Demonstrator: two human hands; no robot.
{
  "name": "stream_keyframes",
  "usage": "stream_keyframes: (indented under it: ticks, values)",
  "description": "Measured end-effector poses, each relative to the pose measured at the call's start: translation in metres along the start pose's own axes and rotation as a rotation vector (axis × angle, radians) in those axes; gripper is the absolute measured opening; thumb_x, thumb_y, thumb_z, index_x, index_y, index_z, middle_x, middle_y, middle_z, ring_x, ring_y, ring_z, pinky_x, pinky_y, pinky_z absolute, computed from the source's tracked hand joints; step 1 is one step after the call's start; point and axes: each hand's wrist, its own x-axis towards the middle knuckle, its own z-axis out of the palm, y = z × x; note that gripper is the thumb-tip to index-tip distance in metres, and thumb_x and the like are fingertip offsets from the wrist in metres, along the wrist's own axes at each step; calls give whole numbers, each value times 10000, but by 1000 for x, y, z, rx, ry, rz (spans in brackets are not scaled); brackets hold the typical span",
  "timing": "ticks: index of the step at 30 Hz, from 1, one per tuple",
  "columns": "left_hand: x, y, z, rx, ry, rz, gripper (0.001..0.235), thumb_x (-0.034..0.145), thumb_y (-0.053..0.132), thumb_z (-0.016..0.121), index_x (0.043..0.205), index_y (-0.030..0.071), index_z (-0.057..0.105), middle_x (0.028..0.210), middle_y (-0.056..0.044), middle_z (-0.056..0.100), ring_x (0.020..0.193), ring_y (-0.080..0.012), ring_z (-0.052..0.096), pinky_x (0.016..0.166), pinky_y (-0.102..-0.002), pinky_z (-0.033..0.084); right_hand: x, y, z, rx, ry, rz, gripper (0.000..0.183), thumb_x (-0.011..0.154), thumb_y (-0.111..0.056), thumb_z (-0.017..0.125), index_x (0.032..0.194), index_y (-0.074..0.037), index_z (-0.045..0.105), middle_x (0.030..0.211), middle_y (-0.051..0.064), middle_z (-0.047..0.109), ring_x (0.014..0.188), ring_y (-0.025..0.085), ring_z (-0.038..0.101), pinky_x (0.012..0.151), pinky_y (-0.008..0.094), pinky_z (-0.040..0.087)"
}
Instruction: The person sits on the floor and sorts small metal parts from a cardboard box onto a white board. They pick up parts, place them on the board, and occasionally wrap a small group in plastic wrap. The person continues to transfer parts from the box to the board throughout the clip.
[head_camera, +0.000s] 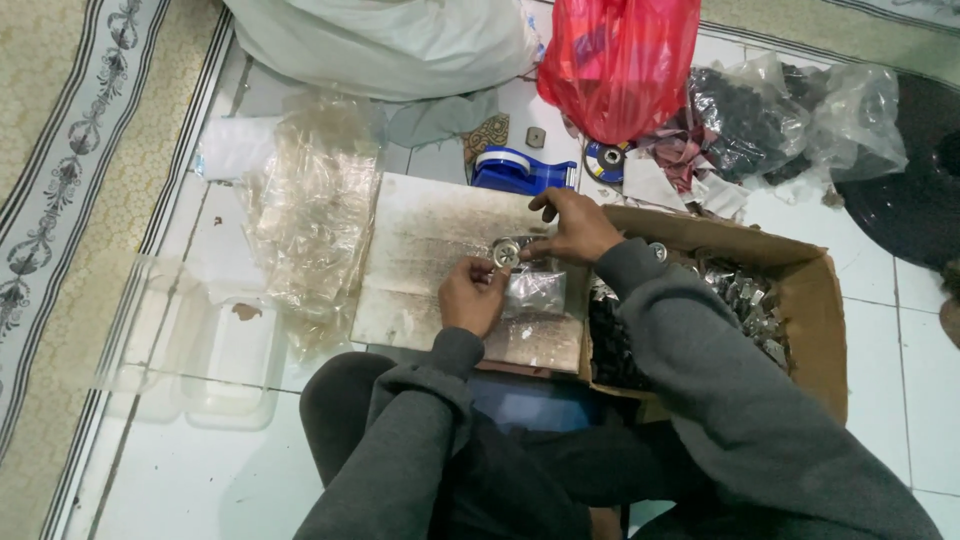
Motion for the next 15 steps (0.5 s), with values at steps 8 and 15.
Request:
stream_keyframes:
  ticks: [8, 15]
  values:
    - [-6, 16, -6, 41, -46, 94, 566, 783, 275, 862, 1237, 41, 617, 1166, -180, 615, 1085, -325, 666, 927, -444, 576, -17, -2, 2, 16, -147, 28, 1084, 568, -555, 1012, 1451, -116, 562, 1227, 205, 603, 1164, 488, 651, 992, 596, 540]
    - [-3, 14, -6, 87, -89, 86, 710, 724, 244, 858, 1341, 80, 549, 1305, -170, 548, 1206, -380, 642, 1015, -454, 586, -19, -3, 8, 69, -145, 15, 1087, 585, -569, 984, 1475, -125, 544, 1262, 229, 598, 1208, 514, 626, 1024, 626, 523]
